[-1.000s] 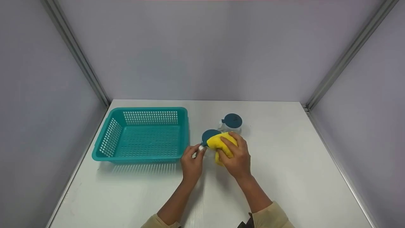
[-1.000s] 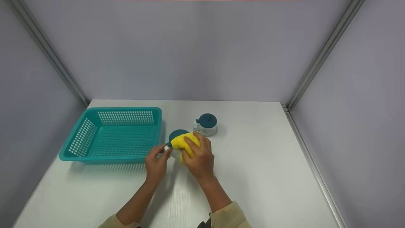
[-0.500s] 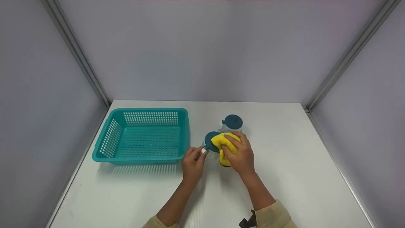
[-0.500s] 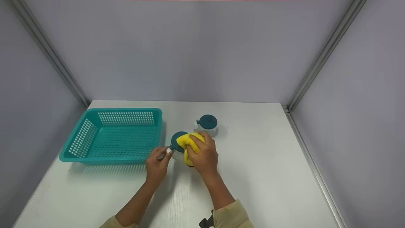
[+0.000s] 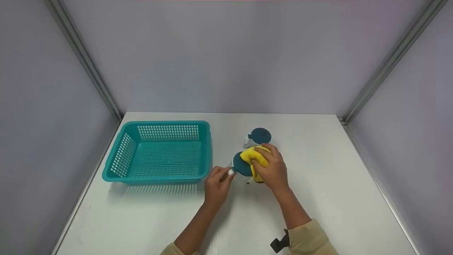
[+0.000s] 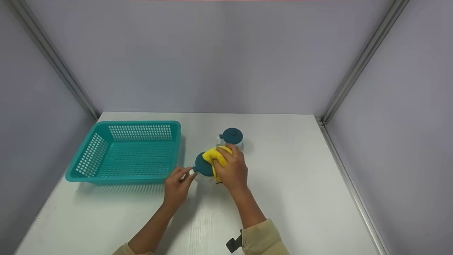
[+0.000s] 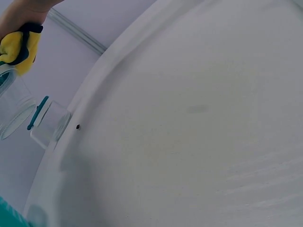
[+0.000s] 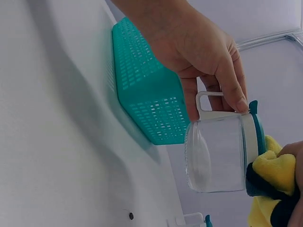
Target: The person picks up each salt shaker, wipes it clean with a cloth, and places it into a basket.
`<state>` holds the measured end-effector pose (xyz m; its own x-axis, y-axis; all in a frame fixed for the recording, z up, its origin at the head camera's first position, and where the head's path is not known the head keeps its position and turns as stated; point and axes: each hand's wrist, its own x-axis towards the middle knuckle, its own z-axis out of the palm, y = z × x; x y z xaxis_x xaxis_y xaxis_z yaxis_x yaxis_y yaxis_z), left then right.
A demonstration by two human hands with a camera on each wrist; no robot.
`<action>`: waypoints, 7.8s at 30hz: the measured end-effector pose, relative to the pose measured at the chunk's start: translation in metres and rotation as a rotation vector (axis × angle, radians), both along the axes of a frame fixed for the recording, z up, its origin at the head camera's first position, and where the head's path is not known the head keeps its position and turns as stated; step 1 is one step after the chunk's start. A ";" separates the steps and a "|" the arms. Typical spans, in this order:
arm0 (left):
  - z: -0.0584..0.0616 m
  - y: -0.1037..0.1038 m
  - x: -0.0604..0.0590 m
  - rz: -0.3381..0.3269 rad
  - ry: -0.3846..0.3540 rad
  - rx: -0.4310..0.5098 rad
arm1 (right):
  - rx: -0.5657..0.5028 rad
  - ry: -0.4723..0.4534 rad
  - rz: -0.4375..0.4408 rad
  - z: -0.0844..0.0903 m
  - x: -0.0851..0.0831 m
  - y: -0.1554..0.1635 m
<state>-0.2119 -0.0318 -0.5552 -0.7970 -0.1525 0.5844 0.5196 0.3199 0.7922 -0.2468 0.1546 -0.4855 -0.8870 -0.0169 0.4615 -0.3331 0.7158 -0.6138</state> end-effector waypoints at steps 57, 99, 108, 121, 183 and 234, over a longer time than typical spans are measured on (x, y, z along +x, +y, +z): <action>0.007 -0.001 -0.003 0.071 -0.102 0.195 | -0.126 0.578 0.131 -0.051 0.017 -0.028; 0.033 -0.009 0.003 -0.006 -0.202 0.362 | -0.606 -0.058 0.038 -0.054 0.024 -0.030; 0.021 -0.009 -0.006 0.043 -0.239 0.396 | -0.589 -0.012 0.045 -0.039 0.041 -0.042; 0.029 -0.014 -0.009 0.078 -0.265 0.407 | -0.379 0.195 0.124 -0.075 0.033 -0.035; 0.058 -0.113 -0.006 0.372 -0.100 0.274 | 0.195 -0.256 0.200 -0.117 0.022 -0.001; 0.016 -0.269 -0.037 0.620 -0.505 0.074 | 0.250 -0.188 0.196 -0.121 0.026 0.001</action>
